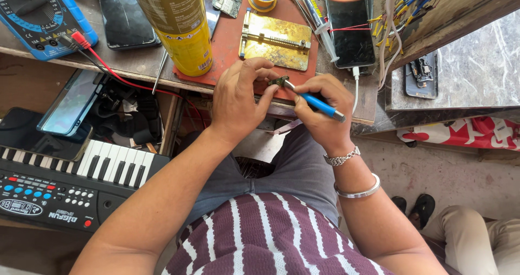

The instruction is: The person holds a small circuit board with tweezers and applies flux with a pen, then solders components on the board using a soldering iron. They later pick up a spray can and a blue-handled tool and continue working on the board at the bench.

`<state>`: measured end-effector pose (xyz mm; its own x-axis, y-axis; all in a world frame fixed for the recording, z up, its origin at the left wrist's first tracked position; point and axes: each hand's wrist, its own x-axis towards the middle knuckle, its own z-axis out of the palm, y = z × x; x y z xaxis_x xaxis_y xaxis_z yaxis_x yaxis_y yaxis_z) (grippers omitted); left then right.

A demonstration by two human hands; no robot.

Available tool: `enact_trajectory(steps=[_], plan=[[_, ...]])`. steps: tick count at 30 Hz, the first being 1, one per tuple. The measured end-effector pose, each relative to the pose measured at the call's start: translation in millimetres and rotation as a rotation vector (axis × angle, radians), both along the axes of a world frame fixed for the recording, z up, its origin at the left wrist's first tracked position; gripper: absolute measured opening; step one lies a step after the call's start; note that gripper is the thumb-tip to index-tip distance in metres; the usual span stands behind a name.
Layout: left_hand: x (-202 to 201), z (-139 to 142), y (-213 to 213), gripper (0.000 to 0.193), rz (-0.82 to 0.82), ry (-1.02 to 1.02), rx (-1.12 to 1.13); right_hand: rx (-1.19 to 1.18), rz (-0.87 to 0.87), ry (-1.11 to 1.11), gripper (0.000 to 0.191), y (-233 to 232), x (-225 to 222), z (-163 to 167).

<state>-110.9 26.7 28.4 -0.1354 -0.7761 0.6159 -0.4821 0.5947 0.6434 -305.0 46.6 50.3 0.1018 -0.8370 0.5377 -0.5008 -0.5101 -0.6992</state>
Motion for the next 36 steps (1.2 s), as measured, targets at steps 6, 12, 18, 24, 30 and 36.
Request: enact_trajectory(steps=[6,12,18,24,30,36], plan=[[-0.2,0.8,1.0,0.042,0.010,-0.010,-0.013,0.061,-0.011,0.013,0.014,-0.7,-0.4,-0.2],[1.2,1.0,1.6,0.042,0.006,-0.011,-0.010,-0.052,-0.013,-0.008,0.015,1.4,2.6,-2.5],[1.1,1.4,1.0,0.042,0.008,-0.012,-0.022,-0.081,-0.125,0.002,0.013,2.3,8.8,-6.3],[1.1,1.1,1.3,0.041,0.005,-0.016,-0.020,-0.102,-0.107,0.026,0.013,3.1,8.7,-9.2],[1.3,0.4,0.7,0.039,0.012,-0.037,-0.032,-0.097,-0.113,0.044,0.012,1.3,8.9,-10.8],[0.7,0.4,1.5,0.038,0.015,-0.031,-0.029,-0.073,-0.076,0.009,0.011,3.2,9.0,-8.4]])
